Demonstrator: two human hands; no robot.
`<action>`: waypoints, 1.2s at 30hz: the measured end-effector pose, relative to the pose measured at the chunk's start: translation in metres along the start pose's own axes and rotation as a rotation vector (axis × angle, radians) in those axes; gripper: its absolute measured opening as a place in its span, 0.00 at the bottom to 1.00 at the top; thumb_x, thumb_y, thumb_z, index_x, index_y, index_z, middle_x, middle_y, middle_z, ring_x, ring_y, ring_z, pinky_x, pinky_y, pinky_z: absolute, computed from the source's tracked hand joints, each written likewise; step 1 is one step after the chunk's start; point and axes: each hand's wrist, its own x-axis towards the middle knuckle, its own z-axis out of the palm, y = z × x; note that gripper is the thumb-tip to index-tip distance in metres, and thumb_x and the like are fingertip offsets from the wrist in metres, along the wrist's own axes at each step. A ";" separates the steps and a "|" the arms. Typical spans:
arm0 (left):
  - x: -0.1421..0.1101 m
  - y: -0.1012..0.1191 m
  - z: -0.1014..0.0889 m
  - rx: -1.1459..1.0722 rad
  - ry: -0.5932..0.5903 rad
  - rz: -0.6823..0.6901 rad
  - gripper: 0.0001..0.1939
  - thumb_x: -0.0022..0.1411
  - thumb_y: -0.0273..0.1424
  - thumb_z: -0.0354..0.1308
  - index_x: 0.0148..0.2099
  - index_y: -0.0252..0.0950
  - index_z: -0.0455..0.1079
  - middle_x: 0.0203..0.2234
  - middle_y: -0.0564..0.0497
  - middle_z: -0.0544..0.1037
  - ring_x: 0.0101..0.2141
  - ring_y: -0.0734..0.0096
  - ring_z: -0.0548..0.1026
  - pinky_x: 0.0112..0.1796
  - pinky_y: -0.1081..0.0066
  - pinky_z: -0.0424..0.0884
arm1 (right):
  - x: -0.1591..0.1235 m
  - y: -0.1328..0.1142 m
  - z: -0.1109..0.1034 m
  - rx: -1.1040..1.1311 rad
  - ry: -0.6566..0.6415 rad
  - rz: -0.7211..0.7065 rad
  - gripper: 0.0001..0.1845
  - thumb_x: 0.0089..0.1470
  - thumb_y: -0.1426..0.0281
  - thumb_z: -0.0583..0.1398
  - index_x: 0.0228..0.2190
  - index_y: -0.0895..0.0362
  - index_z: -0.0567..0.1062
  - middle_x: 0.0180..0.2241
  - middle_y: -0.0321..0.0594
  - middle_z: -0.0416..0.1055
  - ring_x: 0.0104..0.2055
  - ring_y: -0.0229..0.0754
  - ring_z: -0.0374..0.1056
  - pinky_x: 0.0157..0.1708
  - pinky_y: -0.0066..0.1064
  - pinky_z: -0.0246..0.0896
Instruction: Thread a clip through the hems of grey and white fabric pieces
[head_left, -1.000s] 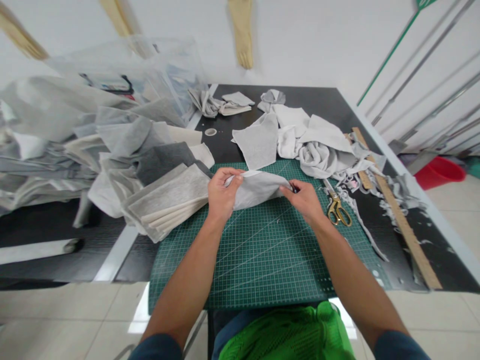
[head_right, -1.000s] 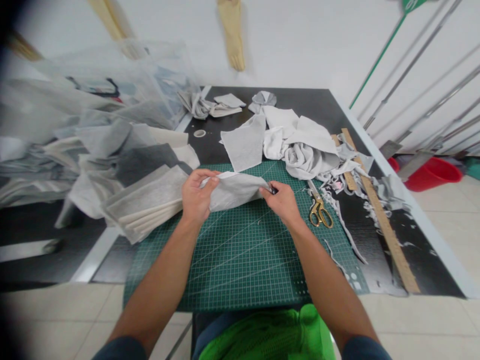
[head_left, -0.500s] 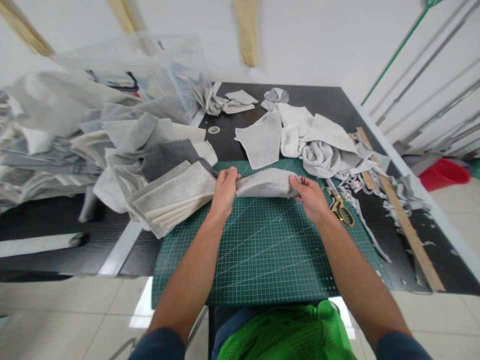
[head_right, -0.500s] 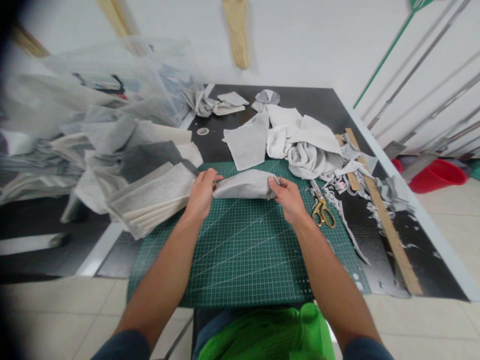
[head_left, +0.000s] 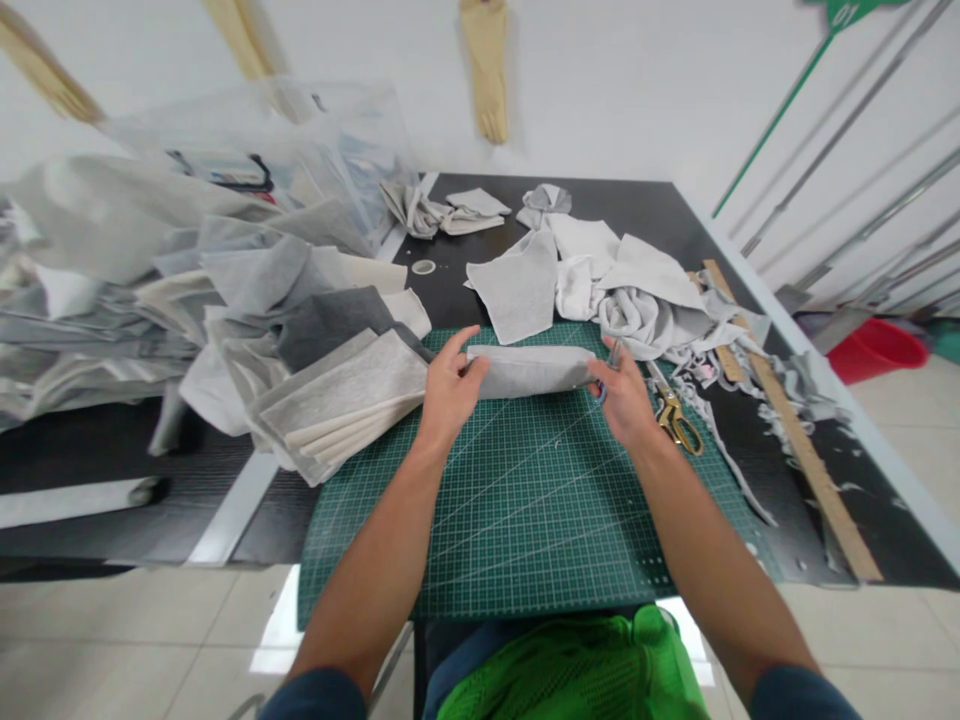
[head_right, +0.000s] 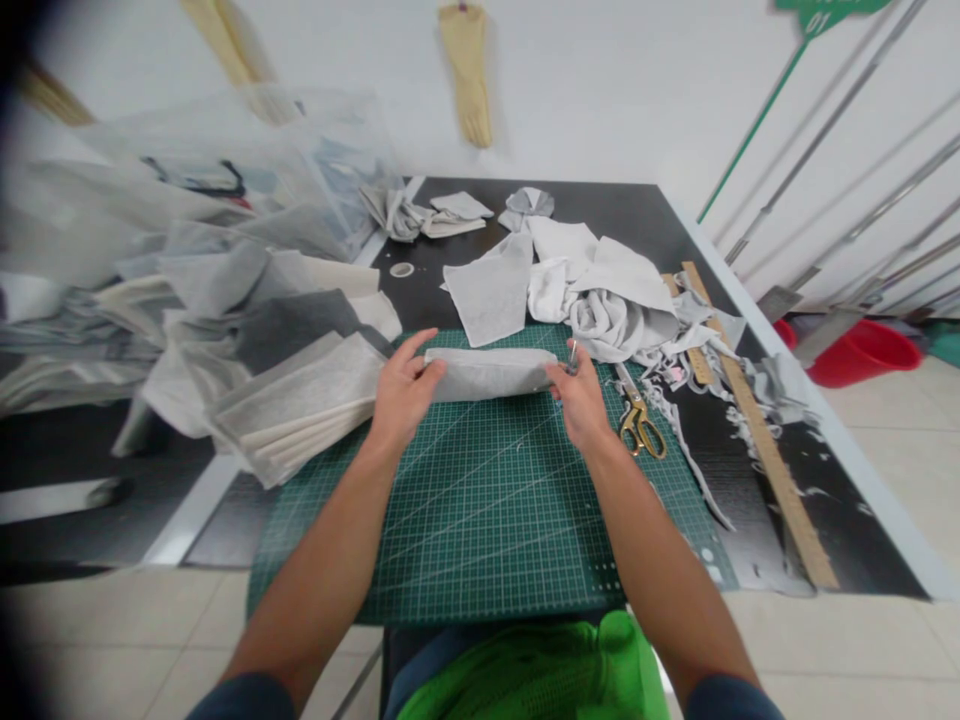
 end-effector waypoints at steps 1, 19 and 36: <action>0.001 0.001 -0.001 0.026 0.027 0.021 0.21 0.64 0.31 0.60 0.59 0.44 0.74 0.21 0.57 0.69 0.22 0.71 0.66 0.31 0.67 0.69 | 0.000 0.000 -0.001 -0.063 -0.008 -0.065 0.39 0.50 0.61 0.64 0.62 0.49 0.62 0.35 0.34 0.70 0.30 0.39 0.62 0.28 0.31 0.58; 0.001 0.041 -0.014 0.061 0.159 0.032 0.07 0.59 0.29 0.58 0.28 0.39 0.68 0.29 0.52 0.73 0.34 0.64 0.72 0.37 0.65 0.68 | -0.006 -0.031 -0.007 -0.351 -0.218 -0.294 0.16 0.59 0.54 0.61 0.31 0.53 0.72 0.27 0.33 0.65 0.30 0.40 0.60 0.32 0.31 0.56; 0.005 0.026 -0.109 0.190 0.523 0.015 0.08 0.62 0.25 0.55 0.44 0.41 0.67 0.35 0.53 0.70 0.37 0.66 0.70 0.41 0.67 0.65 | 0.002 -0.017 0.122 -0.103 -0.385 -0.074 0.34 0.45 0.61 0.67 0.54 0.55 0.68 0.32 0.32 0.73 0.29 0.36 0.63 0.31 0.27 0.59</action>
